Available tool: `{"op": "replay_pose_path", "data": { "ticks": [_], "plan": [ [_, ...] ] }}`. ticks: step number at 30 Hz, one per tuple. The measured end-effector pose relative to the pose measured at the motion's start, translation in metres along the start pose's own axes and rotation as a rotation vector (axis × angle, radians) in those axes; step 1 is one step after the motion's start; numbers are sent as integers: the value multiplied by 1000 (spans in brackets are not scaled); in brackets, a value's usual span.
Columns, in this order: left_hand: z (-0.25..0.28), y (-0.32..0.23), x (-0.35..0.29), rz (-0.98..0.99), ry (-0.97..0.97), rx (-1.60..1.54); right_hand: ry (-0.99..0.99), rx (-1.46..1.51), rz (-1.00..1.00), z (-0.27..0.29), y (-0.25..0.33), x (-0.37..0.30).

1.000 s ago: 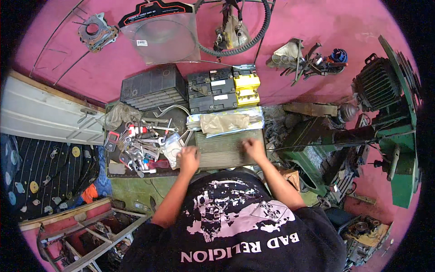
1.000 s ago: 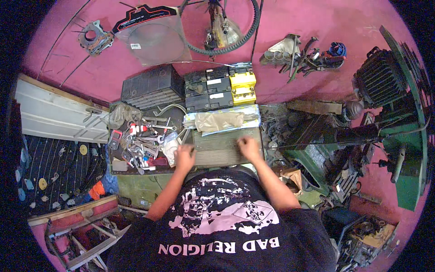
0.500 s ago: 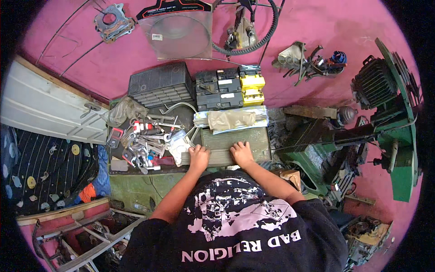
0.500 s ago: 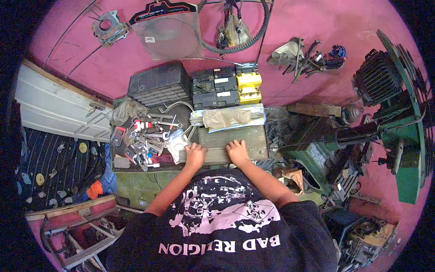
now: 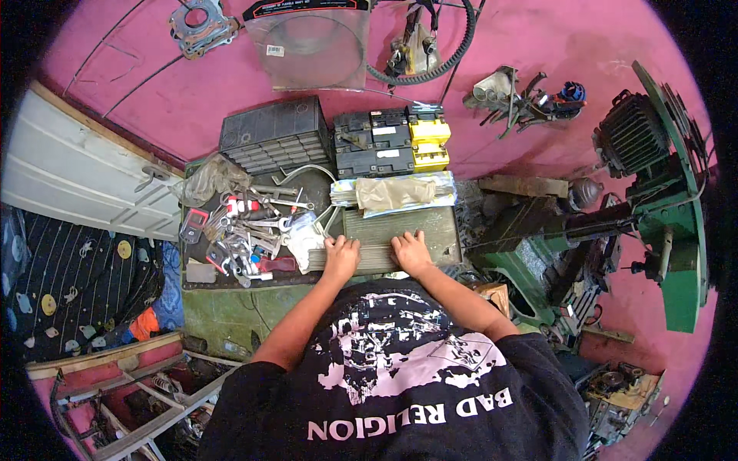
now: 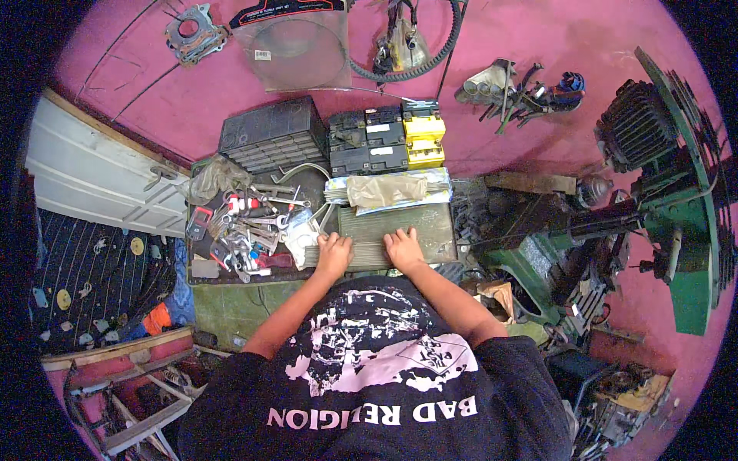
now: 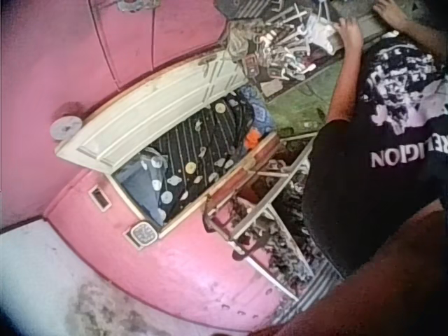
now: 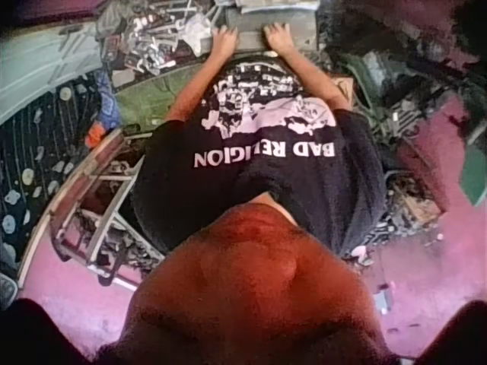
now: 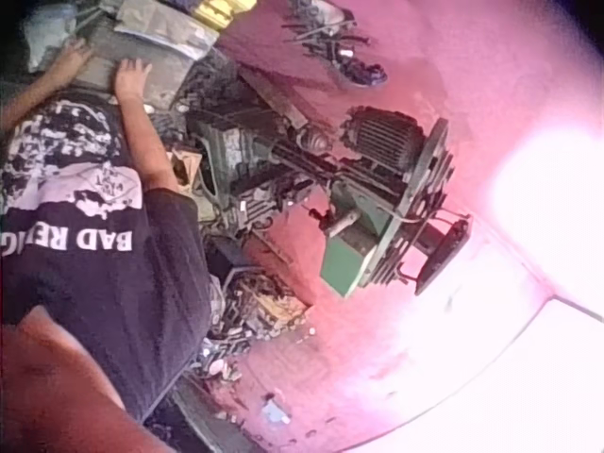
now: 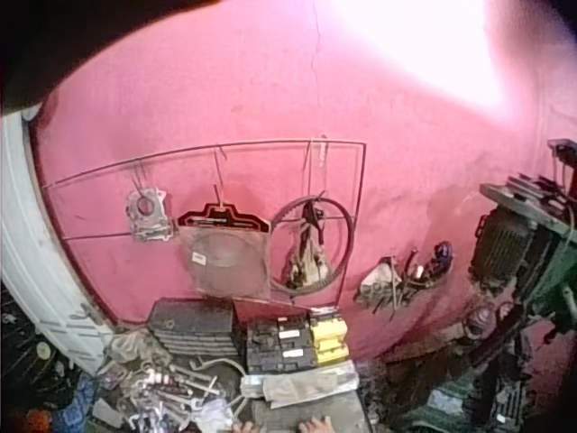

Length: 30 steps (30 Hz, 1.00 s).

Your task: The person repeatedly picks up small metal gaskets and flat metal strips from a cluttered workbench, briefly aligns them, and places them back down. The person also moves a digital caliper and other tools aside to clear space on the bench.

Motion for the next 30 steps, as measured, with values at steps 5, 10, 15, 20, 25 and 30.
{"op": "replay_pose_path", "data": {
  "ticks": [5,10,15,20,25,30],
  "plan": [
    [1,7,3,35,86,-14,-10,22,-55,-16,-6,0],
    [-5,11,5,73,211,-7,11,34,-99,-21,-12,2],
    [-10,10,6,53,81,-22,72,48,-168,-17,-11,7],
    [-12,8,0,-23,72,-13,-55,11,-53,-9,-5,2],
    [-17,10,-4,15,68,-63,-91,21,-24,-27,-12,1],
    [-25,11,-2,28,153,-15,-21,49,-59,-26,-10,2]
  ]
}}
Point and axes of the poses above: each hand's wrist, its own x-axis towards the middle knuckle, its own z-axis out of the back of the hand, y = z × x, the point moved 4 cm from there along x, towards the middle knuckle, and after that the axes turned 14 degrees about x, right-handed, at the moved point
